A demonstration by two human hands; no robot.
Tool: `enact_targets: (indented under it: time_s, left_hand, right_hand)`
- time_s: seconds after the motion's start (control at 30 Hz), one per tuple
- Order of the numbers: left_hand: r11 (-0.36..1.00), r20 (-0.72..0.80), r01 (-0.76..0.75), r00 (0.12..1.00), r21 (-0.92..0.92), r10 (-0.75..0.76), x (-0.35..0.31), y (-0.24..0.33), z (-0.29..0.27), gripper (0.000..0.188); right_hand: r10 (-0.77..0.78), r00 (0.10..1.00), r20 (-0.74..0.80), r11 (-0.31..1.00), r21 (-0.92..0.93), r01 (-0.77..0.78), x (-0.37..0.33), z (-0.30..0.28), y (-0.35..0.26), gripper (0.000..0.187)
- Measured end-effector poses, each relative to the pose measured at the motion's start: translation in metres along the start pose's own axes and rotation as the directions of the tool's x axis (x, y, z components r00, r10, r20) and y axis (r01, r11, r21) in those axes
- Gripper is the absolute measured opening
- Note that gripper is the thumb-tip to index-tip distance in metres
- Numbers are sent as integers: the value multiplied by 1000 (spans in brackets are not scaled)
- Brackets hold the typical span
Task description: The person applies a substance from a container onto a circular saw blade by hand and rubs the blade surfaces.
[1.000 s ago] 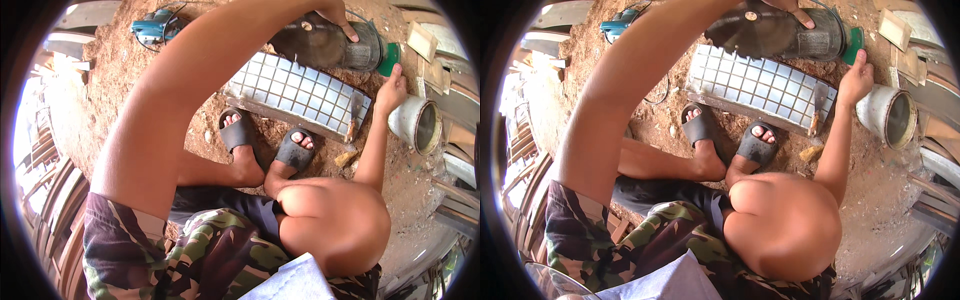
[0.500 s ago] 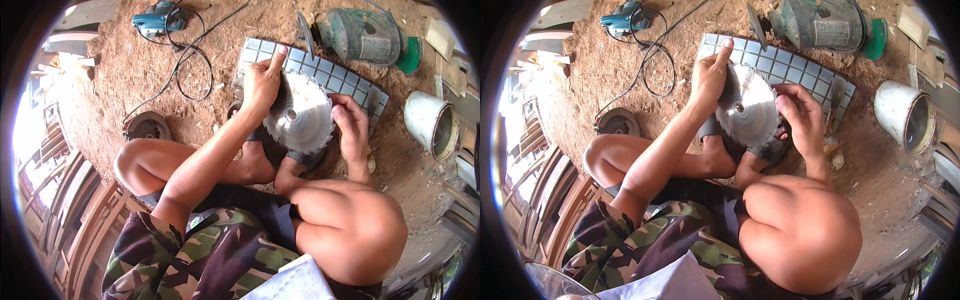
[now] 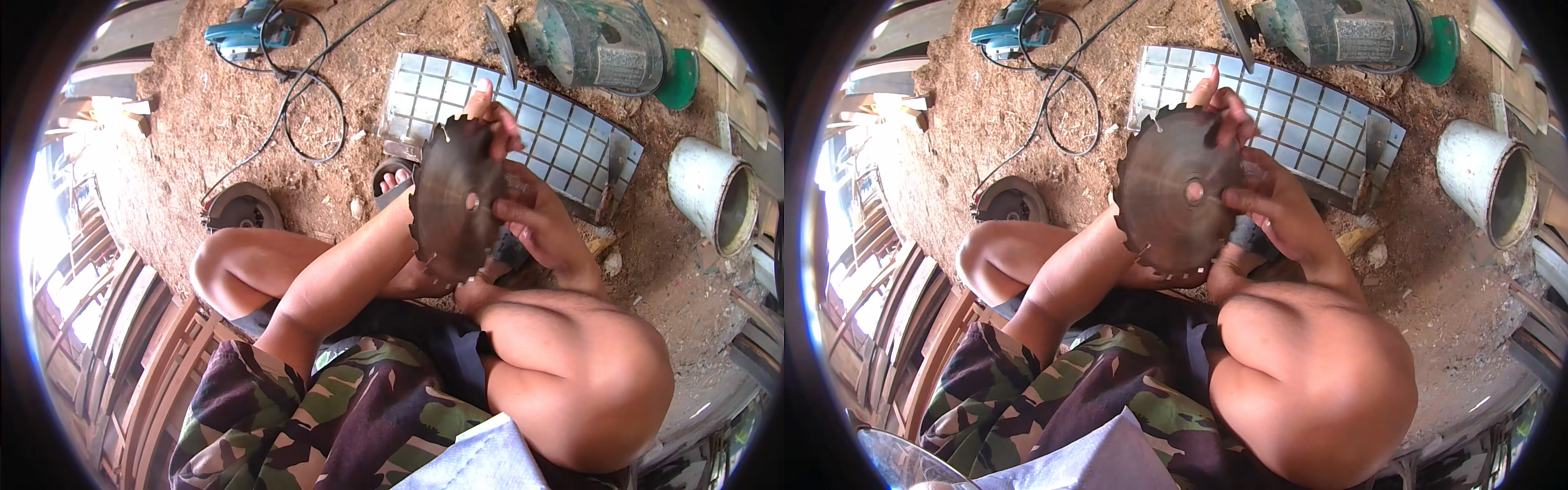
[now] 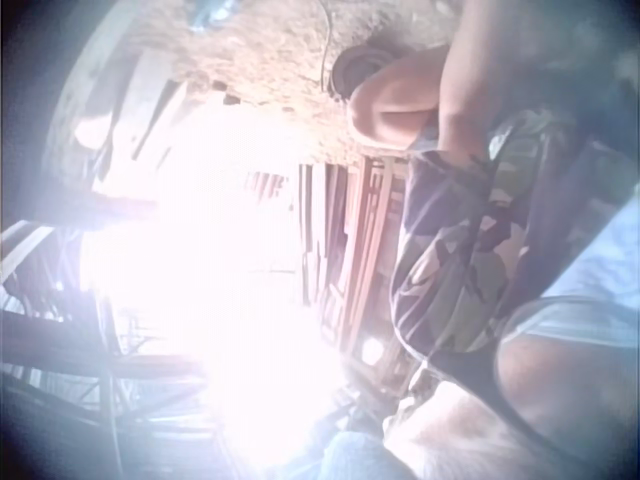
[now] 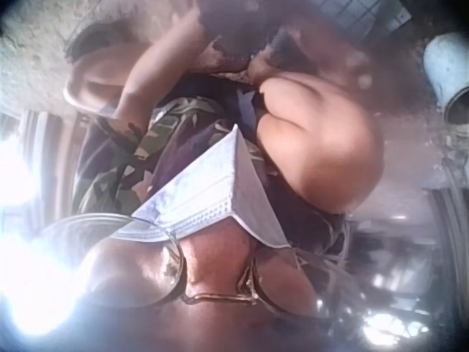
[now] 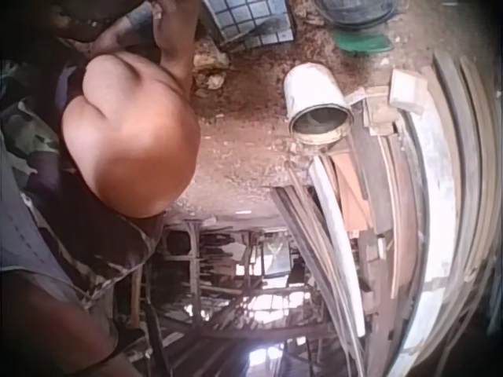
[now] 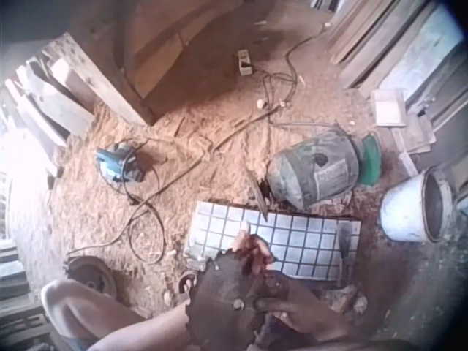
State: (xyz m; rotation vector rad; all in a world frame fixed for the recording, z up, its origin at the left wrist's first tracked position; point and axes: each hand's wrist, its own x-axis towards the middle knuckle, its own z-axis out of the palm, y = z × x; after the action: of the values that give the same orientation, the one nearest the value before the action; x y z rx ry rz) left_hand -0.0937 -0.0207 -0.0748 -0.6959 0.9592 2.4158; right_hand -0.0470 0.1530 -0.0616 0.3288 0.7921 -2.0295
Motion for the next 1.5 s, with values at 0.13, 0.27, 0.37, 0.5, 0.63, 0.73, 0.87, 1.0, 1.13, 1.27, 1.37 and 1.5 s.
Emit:
enact_targets:
  time_s: [0.13, 0.27, 0.37, 0.5, 0.63, 0.73, 0.87, 1.0, 1.13, 1.27, 1.37, 1.5]
  left_hand:
    - [995, 72, 97, 993, -13, -96, -10, 16, 1, 47]
    - [938, 100, 340, 937, -63, -333, -32, 37, -39, 43]
    - [967, 48, 241, 970, -77, -238, -41, 31, -40, 39]
    - [988, 93, 114, 988, 101, -123, -42, 26, -45, 46]
    - [991, 201, -18, 980, 136, -10, -62, 11, -13, 46]
    - [555, 216, -462, 866, 691, 452, -54, -6, -12, 47]
    - [880, 168, -175, 980, 442, 110, -50, 2, -24, 38]
    - [828, 93, -173, 985, 533, 146, -42, 6, -30, 17]
    - [843, 33, -109, 994, 527, 108, -40, 17, -44, 14]
    - [940, 93, -143, 988, 311, 120, -37, 10, -41, 14]
    - [954, 86, 17, 995, 300, -45, -39, 14, -35, 15]
    - [853, 203, -213, 971, 476, 129, -32, 8, -33, 29]
  right_hand:
    - [-87, 993, -85, 994, -80, 81, -11, -16, -19, 40]
    - [-277, 951, -137, 900, -383, 207, -22, -34, -37, 30]
    - [-334, 923, -190, 848, -489, 206, -22, -38, -49, 30]
    - [-421, 877, -231, 766, -608, 208, -15, -31, -55, 34]
    - [-497, 803, -329, 805, -520, 285, -13, -32, -42, 36]
    - [-79, 977, -197, 985, -165, 47, -10, -18, -31, 35]
    - [86, 988, 127, 994, 57, -94, 1, -14, -14, 60]
    - [-129, 992, 6, 990, 51, 129, 3, -36, 17, 71]
    - [-183, 973, -144, 971, 127, 201, -3, -56, 12, 73]
    - [-154, 983, -104, 980, 114, 166, -1, -55, 2, 72]
    - [-175, 982, 67, 984, 57, 171, 11, -48, 16, 73]
    - [-159, 949, 273, 948, 310, 69, 11, -37, 0, 71]
